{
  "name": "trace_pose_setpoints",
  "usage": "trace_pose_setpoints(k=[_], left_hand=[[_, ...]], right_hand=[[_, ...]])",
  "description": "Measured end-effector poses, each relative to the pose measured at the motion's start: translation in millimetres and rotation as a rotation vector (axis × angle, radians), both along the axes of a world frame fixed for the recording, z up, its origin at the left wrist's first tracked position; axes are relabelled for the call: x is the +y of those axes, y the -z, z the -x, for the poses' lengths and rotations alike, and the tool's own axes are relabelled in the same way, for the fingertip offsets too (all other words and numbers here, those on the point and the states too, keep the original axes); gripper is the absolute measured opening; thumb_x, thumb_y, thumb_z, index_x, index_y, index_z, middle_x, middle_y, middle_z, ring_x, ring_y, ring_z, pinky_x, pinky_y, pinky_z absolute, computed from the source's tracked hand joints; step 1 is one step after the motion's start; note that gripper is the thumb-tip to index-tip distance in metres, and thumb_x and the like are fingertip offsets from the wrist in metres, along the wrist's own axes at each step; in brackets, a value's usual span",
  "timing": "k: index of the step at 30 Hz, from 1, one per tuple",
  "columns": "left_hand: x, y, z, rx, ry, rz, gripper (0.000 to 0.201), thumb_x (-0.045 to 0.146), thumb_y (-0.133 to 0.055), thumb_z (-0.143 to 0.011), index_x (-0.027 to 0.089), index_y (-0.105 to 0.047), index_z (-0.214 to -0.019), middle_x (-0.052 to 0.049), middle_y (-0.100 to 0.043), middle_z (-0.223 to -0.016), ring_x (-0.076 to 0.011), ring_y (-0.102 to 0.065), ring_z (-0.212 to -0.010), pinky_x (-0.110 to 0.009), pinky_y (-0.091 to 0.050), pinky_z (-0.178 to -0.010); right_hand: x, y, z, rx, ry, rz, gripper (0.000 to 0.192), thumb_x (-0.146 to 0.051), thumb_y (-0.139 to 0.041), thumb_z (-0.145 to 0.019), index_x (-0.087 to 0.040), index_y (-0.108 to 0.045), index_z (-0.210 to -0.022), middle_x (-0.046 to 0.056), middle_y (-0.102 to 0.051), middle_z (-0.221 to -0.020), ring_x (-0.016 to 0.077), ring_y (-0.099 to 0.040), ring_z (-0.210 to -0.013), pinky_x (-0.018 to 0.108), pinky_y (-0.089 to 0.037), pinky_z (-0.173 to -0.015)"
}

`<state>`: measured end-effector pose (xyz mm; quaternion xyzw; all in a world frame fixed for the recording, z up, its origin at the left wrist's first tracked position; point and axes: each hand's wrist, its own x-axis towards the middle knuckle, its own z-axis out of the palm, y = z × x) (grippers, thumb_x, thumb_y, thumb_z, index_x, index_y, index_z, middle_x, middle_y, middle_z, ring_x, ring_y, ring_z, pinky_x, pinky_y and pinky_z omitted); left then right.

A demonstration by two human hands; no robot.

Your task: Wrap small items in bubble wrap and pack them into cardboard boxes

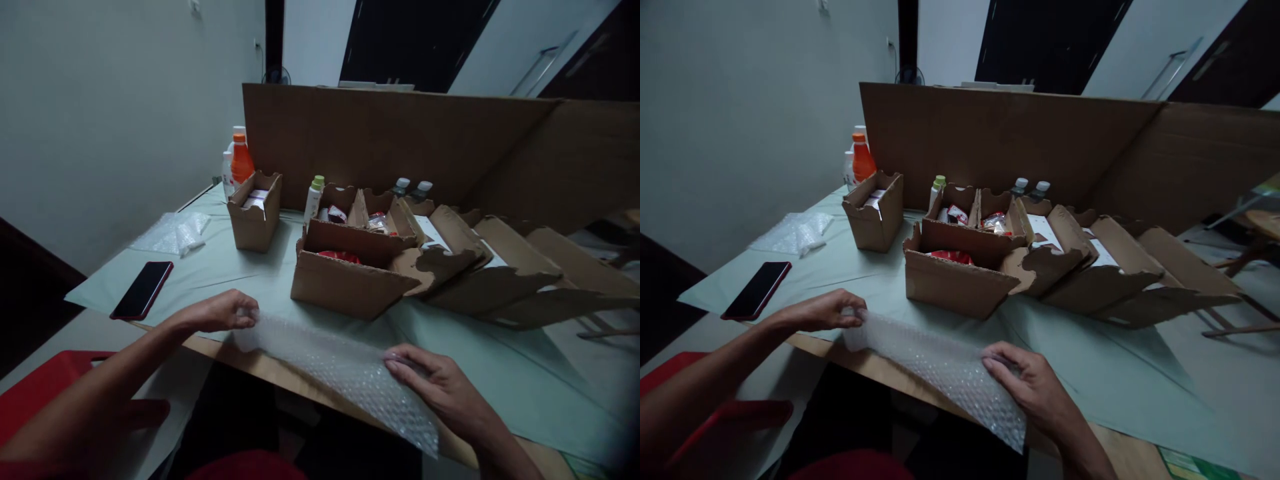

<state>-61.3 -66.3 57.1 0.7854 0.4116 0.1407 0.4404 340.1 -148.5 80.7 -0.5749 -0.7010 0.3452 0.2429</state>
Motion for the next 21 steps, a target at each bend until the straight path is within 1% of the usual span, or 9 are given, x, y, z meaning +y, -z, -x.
trace_pose_setpoints(k=[2, 4, 7, 10, 12, 14, 16, 18, 21], left_hand=[[6.0, -1.3, 12.1, -0.002, -0.025, 0.05, 0.017, 0.036, -0.069, -0.077, 0.02, -0.074, -0.079, -0.001, -0.072, -0.073, -0.0177, -0.063, -0.066, -0.023, -0.045, -0.062], [14.5, 3.9, 17.7, 0.074, -0.097, -0.005, 0.021, 0.038, -0.072, -0.071, 0.02, -0.075, -0.083, -0.001, -0.071, -0.071, -0.0192, -0.064, -0.066, -0.024, -0.047, -0.062], [25.1, 19.7, 21.0, 0.212, -0.261, -0.163, 0.037, 0.026, -0.073, -0.063, 0.02, -0.074, -0.1, -0.004, -0.072, -0.075, -0.0261, -0.066, -0.077, -0.035, -0.051, -0.077], [21.1, 33.2, 21.8, 0.281, -0.397, -0.293, 0.056, 0.019, -0.07, -0.065, 0.016, -0.067, -0.121, -0.018, -0.071, -0.111, -0.0411, -0.058, -0.115, -0.056, -0.038, -0.103], [8.6, 38.5, 16.3, 0.299, -0.436, -0.429, 0.063, 0.023, -0.069, -0.072, 0.014, -0.06, -0.133, -0.025, -0.054, -0.141, -0.0461, -0.039, -0.138, -0.062, -0.024, -0.113], [-8.5, 43.5, 1.3, 0.278, -0.364, -0.611, 0.067, 0.032, -0.068, -0.081, 0.015, -0.05, -0.143, -0.023, -0.035, -0.158, -0.0434, -0.023, -0.149, -0.06, -0.015, -0.119], [-25.3, 51.0, -21.9, 0.215, -0.158, -0.749, 0.071, 0.039, -0.066, -0.086, 0.019, -0.041, -0.15, -0.018, -0.025, -0.165, -0.0378, -0.016, -0.154, -0.056, -0.01, -0.123], [-37.0, 61.8, -45.3, 0.158, 0.062, -0.752, 0.078, 0.043, -0.064, -0.089, 0.02, -0.032, -0.155, -0.016, -0.024, -0.166, -0.0333, -0.016, -0.155, -0.051, -0.008, -0.125], [-40.6, 79.9, -59.3, 0.208, 0.145, -0.658, 0.082, 0.051, -0.059, -0.092, 0.015, -0.025, -0.157, -0.019, -0.028, -0.164, -0.0324, -0.019, -0.154, -0.05, -0.008, -0.125]], right_hand=[[16.4, 9.5, 8.0, 0.006, -0.003, -0.015, 0.039, -0.057, -0.057, -0.083, -0.021, -0.073, -0.077, 0.004, -0.073, -0.075, 0.0215, -0.066, -0.072, 0.031, -0.052, -0.067], [35.9, 25.6, 18.0, -0.044, -0.004, -0.04, 0.037, -0.053, -0.055, -0.082, -0.02, -0.072, -0.076, 0.004, -0.073, -0.075, 0.0214, -0.066, -0.072, 0.032, -0.051, -0.067], [57.4, 54.7, 24.6, -0.161, 0.079, -0.087, 0.033, -0.047, -0.056, -0.077, -0.019, -0.073, -0.081, 0.008, -0.075, -0.078, 0.0245, -0.068, -0.073, 0.035, -0.052, -0.069], [54.2, 74.4, 15.6, -0.261, 0.237, -0.181, 0.043, -0.046, -0.055, -0.076, -0.015, -0.073, -0.1, 0.016, -0.075, -0.101, 0.0333, -0.069, -0.092, 0.047, -0.05, -0.083], [41.2, 78.1, 10.7, -0.362, 0.346, -0.331, 0.046, -0.048, -0.052, -0.081, -0.014, -0.071, -0.106, 0.018, -0.073, -0.109, 0.0362, -0.066, -0.101, 0.053, -0.046, -0.09], [28.1, 77.7, 18.8, -0.445, 0.373, -0.502, 0.041, -0.046, -0.049, -0.089, -0.016, -0.071, -0.108, 0.016, -0.073, -0.111, 0.0342, -0.066, -0.103, 0.051, -0.046, -0.091], [21.0, 79.1, 45.1, -0.466, 0.247, -0.601, 0.036, -0.037, -0.046, -0.095, -0.018, -0.068, -0.116, 0.014, -0.072, -0.118, 0.0309, -0.064, -0.11, 0.047, -0.047, -0.092], [21.2, 86.4, 83.6, -0.451, 0.021, -0.611, 0.037, -0.026, -0.044, -0.097, -0.019, -0.064, -0.127, 0.012, -0.066, -0.133, 0.0288, -0.059, -0.122, 0.046, -0.045, -0.099], [28.5, 105.5, 132.3, -0.455, -0.215, -0.535, 0.049, -0.019, -0.045, -0.094, -0.018, -0.052, -0.142, 0.012, -0.054, -0.148, 0.0284, -0.048, -0.136, 0.047, -0.042, -0.106]])
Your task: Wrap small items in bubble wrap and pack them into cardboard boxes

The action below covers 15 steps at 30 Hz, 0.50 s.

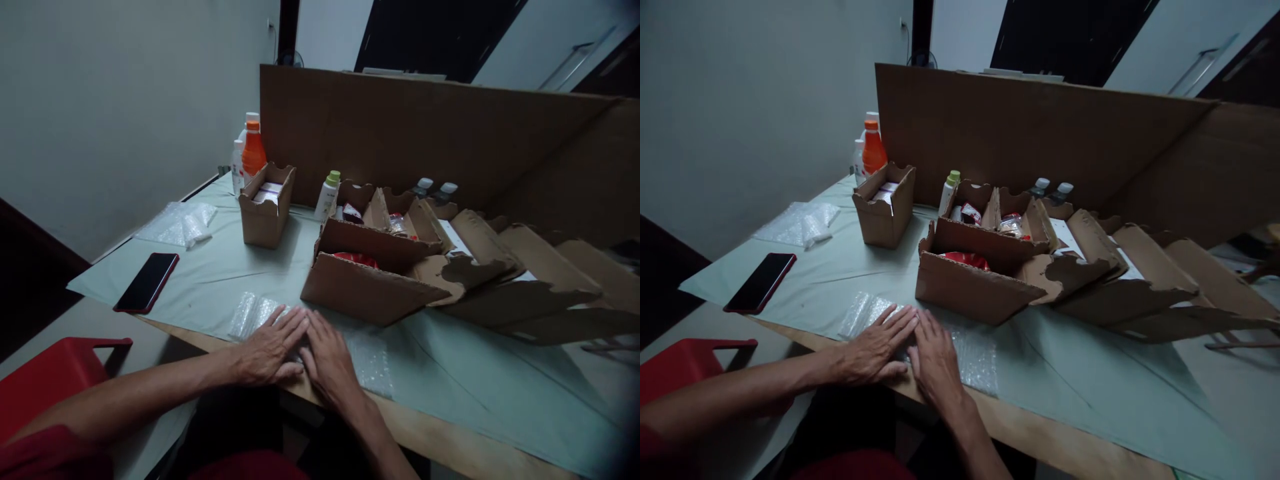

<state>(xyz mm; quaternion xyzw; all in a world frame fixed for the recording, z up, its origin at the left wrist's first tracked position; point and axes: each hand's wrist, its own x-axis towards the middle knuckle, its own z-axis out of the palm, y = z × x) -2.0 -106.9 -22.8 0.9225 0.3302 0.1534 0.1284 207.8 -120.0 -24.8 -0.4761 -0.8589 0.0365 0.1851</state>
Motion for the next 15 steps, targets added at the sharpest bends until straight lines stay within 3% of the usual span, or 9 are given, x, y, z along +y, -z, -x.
trace_pose_setpoints(k=[3, 8, 11, 15], left_hand=[[6.2, 11.2, 20.4, 0.147, -0.104, 0.035, 0.073, 0.056, -0.049, -0.097, 0.016, -0.031, -0.155, -0.021, -0.03, -0.162, -0.0359, -0.022, -0.153, -0.058, -0.006, -0.122], [7.3, 10.4, 68.2, 0.342, -0.241, 0.007, 0.065, 0.056, -0.039, -0.101, 0.022, -0.032, -0.156, -0.019, -0.023, -0.165, -0.0373, -0.017, -0.154, -0.059, -0.008, -0.121], [3.0, 8.2, 75.0, 0.369, -0.283, -0.002, 0.065, 0.056, -0.037, -0.101, 0.023, -0.031, -0.157, -0.017, -0.024, -0.165, -0.0364, -0.017, -0.154, -0.056, -0.009, -0.121], [1.0, 9.7, 72.8, 0.344, -0.289, 0.009, 0.066, 0.057, -0.038, -0.1, 0.023, -0.032, -0.156, -0.018, -0.025, -0.165, -0.0371, -0.017, -0.154, -0.057, -0.01, -0.12]], right_hand=[[3.0, 17.2, 5.6, -0.084, -0.032, 0.029, 0.052, -0.025, -0.048, -0.096, -0.019, -0.047, -0.147, 0.012, -0.049, -0.152, 0.0287, -0.044, -0.139, 0.048, -0.04, -0.109], [-9.7, 31.7, -55.4, -0.187, 0.064, -0.135, 0.052, -0.038, -0.046, -0.1, -0.015, -0.05, -0.146, 0.014, -0.055, -0.147, 0.0298, -0.049, -0.134, 0.047, -0.036, -0.109], [-19.1, 34.5, -90.0, -0.22, 0.146, -0.196, 0.051, -0.038, -0.038, -0.102, -0.014, -0.05, -0.145, 0.015, -0.056, -0.146, 0.0299, -0.049, -0.134, 0.046, -0.038, -0.107], [-27.0, 32.2, -119.3, -0.199, 0.242, -0.141, 0.05, -0.041, -0.032, -0.103, -0.016, -0.056, -0.139, 0.014, -0.059, -0.142, 0.0296, -0.054, -0.128, 0.045, -0.043, -0.1]])
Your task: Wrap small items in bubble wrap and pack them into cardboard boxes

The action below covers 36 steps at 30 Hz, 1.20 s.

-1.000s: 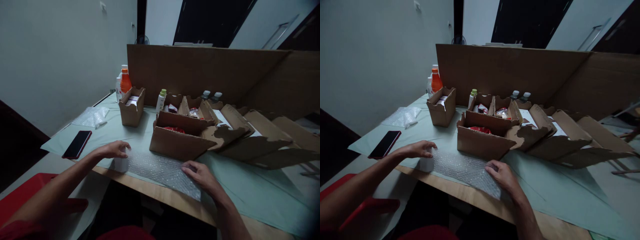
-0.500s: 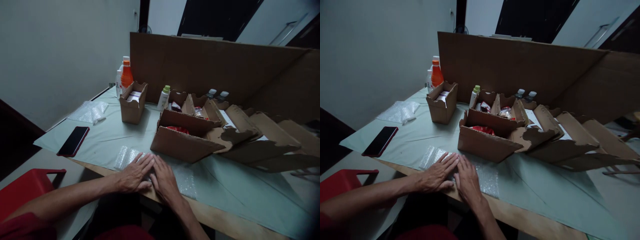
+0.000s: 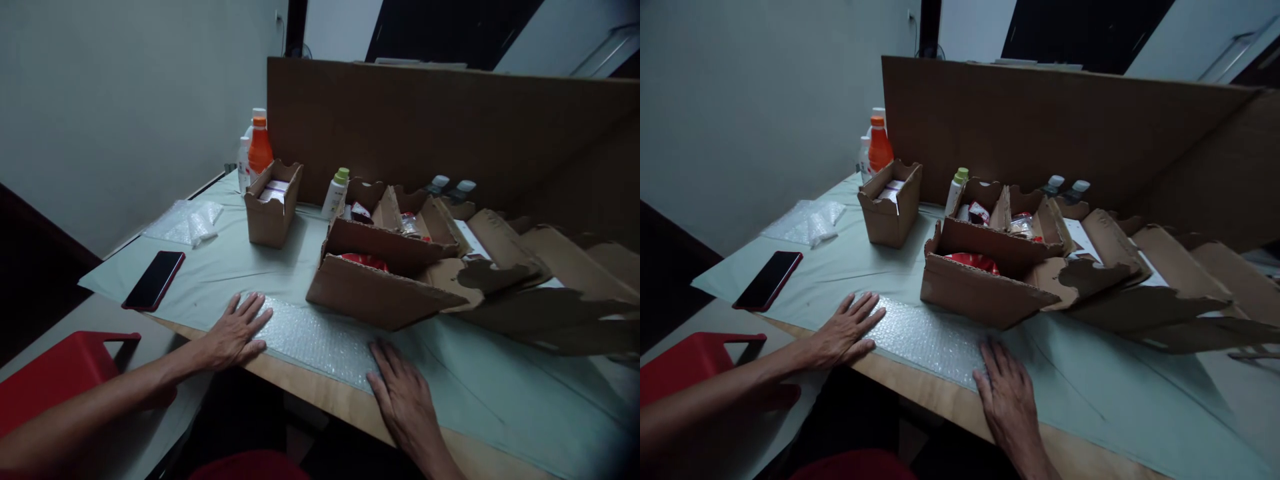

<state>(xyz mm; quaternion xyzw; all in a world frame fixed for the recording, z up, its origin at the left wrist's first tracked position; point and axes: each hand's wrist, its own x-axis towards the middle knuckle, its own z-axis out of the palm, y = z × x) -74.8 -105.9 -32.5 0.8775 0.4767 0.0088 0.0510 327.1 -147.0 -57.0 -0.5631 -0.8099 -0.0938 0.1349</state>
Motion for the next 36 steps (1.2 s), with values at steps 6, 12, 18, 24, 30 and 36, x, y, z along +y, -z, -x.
trace_pose_setpoints(k=[6, 12, 18, 24, 30, 36], left_hand=[[6.0, -4.7, 2.6, -0.187, -0.124, -0.074, 0.05, 0.044, -0.043, -0.101, 0.023, -0.049, -0.146, -0.015, -0.045, -0.154, -0.0325, -0.042, -0.141, -0.05, -0.029, -0.116], [13.0, -30.4, 1.3, -0.041, -0.501, -0.041, 0.04, 0.042, -0.056, -0.089, 0.012, -0.065, -0.114, -0.016, -0.067, -0.106, -0.0347, -0.06, -0.105, -0.046, -0.043, -0.093], [12.8, -26.5, -3.4, -0.13, -0.547, 0.08, 0.01, 0.023, -0.055, -0.081, 0.019, -0.064, -0.081, -0.008, -0.068, -0.091, -0.025, -0.064, -0.09, -0.032, -0.043, -0.078], [35.0, -43.3, 3.3, -0.207, -0.568, 0.054, 0.021, 0.014, -0.049, -0.082, 0.019, -0.062, -0.098, 0.0, -0.07, -0.08, -0.0164, -0.066, -0.073, -0.024, -0.043, -0.064], [107.1, -71.2, -6.1, -0.21, -0.482, -0.078, 0.043, 0.013, -0.049, -0.087, 0.02, -0.057, -0.128, -0.008, -0.076, -0.106, -0.0246, -0.07, -0.097, -0.032, -0.048, -0.082], [162.9, -59.8, -56.8, -0.222, -0.21, -0.113, 0.05, 0.009, -0.054, -0.084, 0.02, -0.058, -0.132, -0.01, -0.07, -0.124, -0.0264, -0.063, -0.118, -0.038, -0.044, -0.102]], right_hand=[[6.1, -15.1, -17.0, 0.151, 0.187, 0.042, 0.049, -0.043, -0.031, -0.102, -0.016, -0.067, -0.12, 0.012, -0.072, -0.117, 0.0287, -0.065, -0.107, 0.042, -0.048, -0.089], [36.9, -28.1, 1.9, 0.149, 0.181, 0.152, 0.038, -0.033, -0.051, -0.089, -0.014, -0.069, -0.117, 0.016, -0.073, -0.111, 0.0323, -0.066, -0.099, 0.043, -0.047, -0.084], [44.2, -32.4, 12.2, 0.227, 0.106, 0.187, 0.021, -0.028, -0.05, -0.085, -0.02, -0.069, -0.08, 0.009, -0.072, -0.085, 0.026, -0.066, -0.085, 0.035, -0.046, -0.077], [9.8, -38.5, 32.3, 0.594, 0.141, 0.328, 0.022, -0.041, -0.051, -0.084, -0.024, -0.064, -0.084, 0.004, -0.071, -0.08, 0.0213, -0.066, -0.072, 0.031, -0.049, -0.068], [-29.3, -25.7, 93.6, 0.934, -0.007, 0.569, 0.049, -0.029, -0.059, -0.082, -0.022, -0.062, -0.13, 0.005, -0.071, -0.097, 0.0157, -0.066, -0.074, 0.024, -0.053, -0.071], [-35.4, -12.3, 139.3, 1.172, 0.049, 0.697, 0.065, -0.027, -0.061, -0.085, -0.024, -0.048, -0.149, 0.004, -0.069, -0.098, 0.0091, -0.054, -0.058, 0.021, -0.048, -0.059]])
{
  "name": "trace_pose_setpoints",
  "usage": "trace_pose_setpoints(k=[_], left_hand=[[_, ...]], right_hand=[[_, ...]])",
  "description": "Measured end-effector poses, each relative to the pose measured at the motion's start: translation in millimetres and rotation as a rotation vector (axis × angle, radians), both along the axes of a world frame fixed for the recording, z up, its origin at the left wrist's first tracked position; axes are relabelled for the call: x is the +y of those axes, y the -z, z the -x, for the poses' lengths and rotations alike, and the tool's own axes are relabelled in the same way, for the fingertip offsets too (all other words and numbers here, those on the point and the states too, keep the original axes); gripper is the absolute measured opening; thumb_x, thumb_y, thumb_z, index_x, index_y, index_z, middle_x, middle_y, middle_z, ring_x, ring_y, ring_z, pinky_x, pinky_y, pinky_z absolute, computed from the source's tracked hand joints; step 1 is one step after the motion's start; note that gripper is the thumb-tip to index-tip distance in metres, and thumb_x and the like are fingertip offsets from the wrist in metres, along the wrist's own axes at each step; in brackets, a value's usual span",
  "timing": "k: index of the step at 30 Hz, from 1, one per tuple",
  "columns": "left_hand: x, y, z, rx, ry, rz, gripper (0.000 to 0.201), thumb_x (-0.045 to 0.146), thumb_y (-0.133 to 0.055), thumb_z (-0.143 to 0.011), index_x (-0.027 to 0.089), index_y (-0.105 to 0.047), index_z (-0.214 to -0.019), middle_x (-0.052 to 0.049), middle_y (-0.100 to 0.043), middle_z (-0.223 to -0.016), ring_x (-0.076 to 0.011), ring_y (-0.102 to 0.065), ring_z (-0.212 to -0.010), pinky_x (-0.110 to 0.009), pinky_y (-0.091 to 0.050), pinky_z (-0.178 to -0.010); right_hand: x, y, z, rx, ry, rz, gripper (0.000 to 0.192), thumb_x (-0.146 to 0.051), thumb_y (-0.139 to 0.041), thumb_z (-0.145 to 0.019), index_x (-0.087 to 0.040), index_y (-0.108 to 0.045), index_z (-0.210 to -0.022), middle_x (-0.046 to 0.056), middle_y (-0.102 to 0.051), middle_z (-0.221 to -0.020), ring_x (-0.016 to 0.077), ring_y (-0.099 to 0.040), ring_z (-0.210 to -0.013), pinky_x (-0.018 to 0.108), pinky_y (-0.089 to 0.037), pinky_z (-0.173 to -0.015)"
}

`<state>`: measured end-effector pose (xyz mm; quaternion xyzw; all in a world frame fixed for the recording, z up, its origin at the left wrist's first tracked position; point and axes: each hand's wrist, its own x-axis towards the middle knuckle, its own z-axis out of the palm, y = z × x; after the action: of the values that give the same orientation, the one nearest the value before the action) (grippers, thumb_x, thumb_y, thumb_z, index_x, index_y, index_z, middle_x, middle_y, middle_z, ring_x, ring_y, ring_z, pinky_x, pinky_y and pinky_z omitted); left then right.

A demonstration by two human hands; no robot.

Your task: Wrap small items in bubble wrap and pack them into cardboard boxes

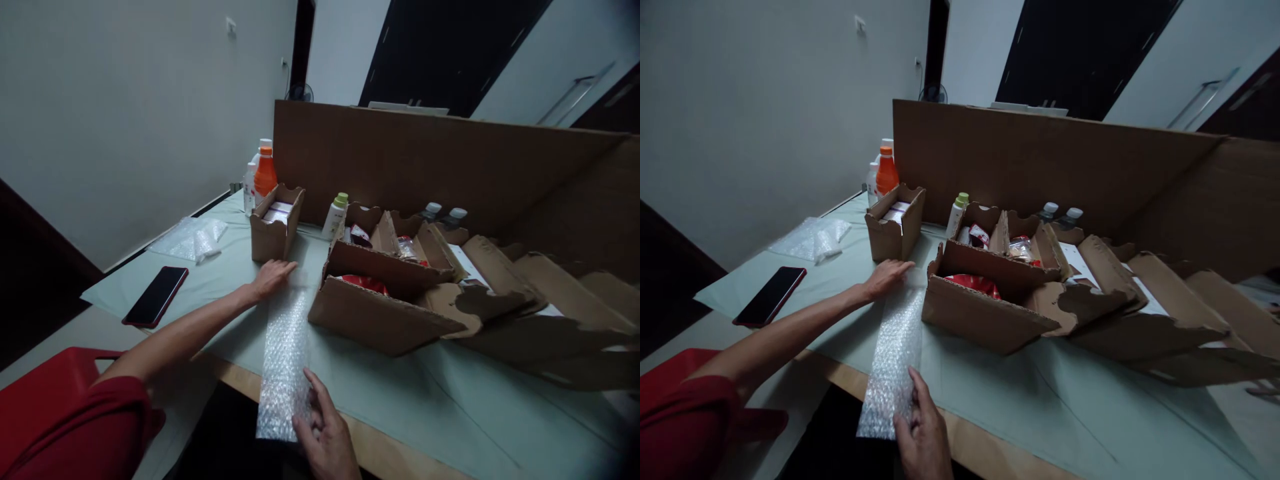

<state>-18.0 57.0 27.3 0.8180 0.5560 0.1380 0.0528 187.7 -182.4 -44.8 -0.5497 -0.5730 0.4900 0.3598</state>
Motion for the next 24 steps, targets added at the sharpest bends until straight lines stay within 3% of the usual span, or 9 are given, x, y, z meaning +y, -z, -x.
trace_pose_setpoints(k=[3, 5, 8, 11, 13, 15, 17, 20, 24], left_hand=[[-9.2, 8.3, -4.3, -0.025, 0.063, -0.048, 0.059, 0.009, -0.054, -0.084, 0.016, -0.05, -0.142, -0.015, -0.054, -0.147, -0.0301, -0.047, -0.136, -0.046, -0.034, -0.114], [-35.1, 15.2, 7.9, -0.038, 0.075, -0.061, 0.061, 0.007, -0.053, -0.081, 0.015, -0.051, -0.141, -0.017, -0.047, -0.152, -0.0316, -0.04, -0.142, -0.051, -0.031, -0.116], [-99.5, 25.2, 40.1, -0.101, 0.221, 0.006, 0.065, 0.001, -0.051, -0.071, 0.021, -0.059, -0.132, -0.012, -0.057, -0.143, -0.0293, -0.045, -0.139, -0.051, -0.038, -0.114], [-172.0, 29.7, 63.1, -0.197, 0.383, 0.133, 0.082, 0.002, -0.052, -0.067, 0.028, -0.047, -0.145, -0.008, -0.043, -0.157, -0.0318, -0.029, -0.151, -0.055, -0.037, -0.116], [-207.8, 31.9, 61.9, -0.22, 0.43, 0.192, 0.09, 0.006, -0.055, -0.068, 0.029, -0.036, -0.153, -0.009, -0.036, -0.162, -0.0346, -0.025, -0.152, -0.059, -0.033, -0.118], [-224.8, 36.6, 48.9, -0.299, 0.446, 0.205, 0.085, 0.011, -0.059, -0.074, 0.029, -0.035, -0.153, -0.011, -0.043, -0.157, -0.0351, -0.032, -0.149, -0.058, -0.034, -0.118], [-223.2, 43.7, 31.9, -0.442, 0.337, 0.186, 0.061, 0.015, -0.055, -0.083, 0.027, -0.05, -0.143, -0.011, -0.063, -0.137, -0.0309, -0.052, -0.134, -0.051, -0.044, -0.111], [-201.0, 52.8, 12.2, -0.635, -0.009, 0.198, 0.034, 0.018, -0.049, -0.091, 0.022, -0.065, -0.121, -0.009, -0.073, -0.107, -0.0223, -0.068, -0.101, -0.037, -0.054, -0.091], [-174.7, 56.3, 3.3, -0.633, -0.271, 0.237, 0.047, 0.024, -0.055, -0.089, 0.02, -0.055, -0.136, -0.002, -0.07, -0.086, -0.0169, -0.066, -0.078, -0.029, -0.053, -0.075]], right_hand=[[3.2, -5.5, 0.8, -0.008, -0.066, -0.015, 0.055, -0.03, -0.064, -0.084, -0.026, -0.06, -0.139, 0.002, -0.068, -0.09, 0.0129, -0.058, -0.066, 0.023, -0.049, -0.062], [5.2, -10.1, -1.9, 0.014, -0.111, -0.022, 0.038, -0.034, -0.064, -0.084, -0.025, -0.072, -0.12, 0.006, -0.069, -0.097, 0.0172, -0.062, -0.077, 0.025, -0.051, -0.065], [7.0, -12.2, -5.4, 0.111, -0.109, 0.121, 0.031, -0.043, -0.064, -0.086, -0.022, -0.076, -0.105, 0.007, -0.068, -0.093, 0.0155, -0.059, -0.068, 0.023, -0.046, -0.053], [9.1, -10.2, -7.7, 0.211, -0.113, 0.309, 0.038, -0.051, -0.066, -0.085, -0.019, -0.073, -0.105, 0.001, -0.061, -0.072, 0.0113, -0.052, -0.056, 0.022, -0.043, -0.051], [11.7, -10.7, -8.5, 0.265, -0.105, 0.366, 0.042, -0.055, -0.068, -0.083, -0.018, -0.072, -0.104, -0.002, -0.058, -0.067, 0.0105, -0.052, -0.055, 0.022, -0.045, -0.054], [14.8, -13.8, -8.3, 0.313, -0.09, 0.374, 0.046, -0.059, -0.071, -0.081, -0.018, -0.072, -0.101, 0.0, -0.061, -0.072, 0.0119, -0.055, -0.059, 0.023, -0.046, -0.055], [16.9, -17.9, -7.5, 0.348, -0.072, 0.366, 0.049, -0.06, -0.07, -0.081, -0.018, -0.071, -0.106, 0.004, -0.066, -0.081, 0.0142, -0.06, -0.065, 0.024, -0.049, -0.056], [15.4, -19.5, -7.9, 0.364, 0.009, 0.288, 0.056, -0.06, -0.061, -0.089, -0.021, -0.062, -0.129, 0.01, -0.071, -0.099, 0.0168, -0.067, -0.069, 0.027, -0.053, -0.058], [10.7, -13.8, -13.3, 0.119, 0.066, -0.077, 0.041, -0.043, -0.055, -0.097, -0.025, -0.059, -0.134, 0.011, -0.072, -0.112, 0.0194, -0.072, -0.082, 0.032, -0.059, -0.072]])
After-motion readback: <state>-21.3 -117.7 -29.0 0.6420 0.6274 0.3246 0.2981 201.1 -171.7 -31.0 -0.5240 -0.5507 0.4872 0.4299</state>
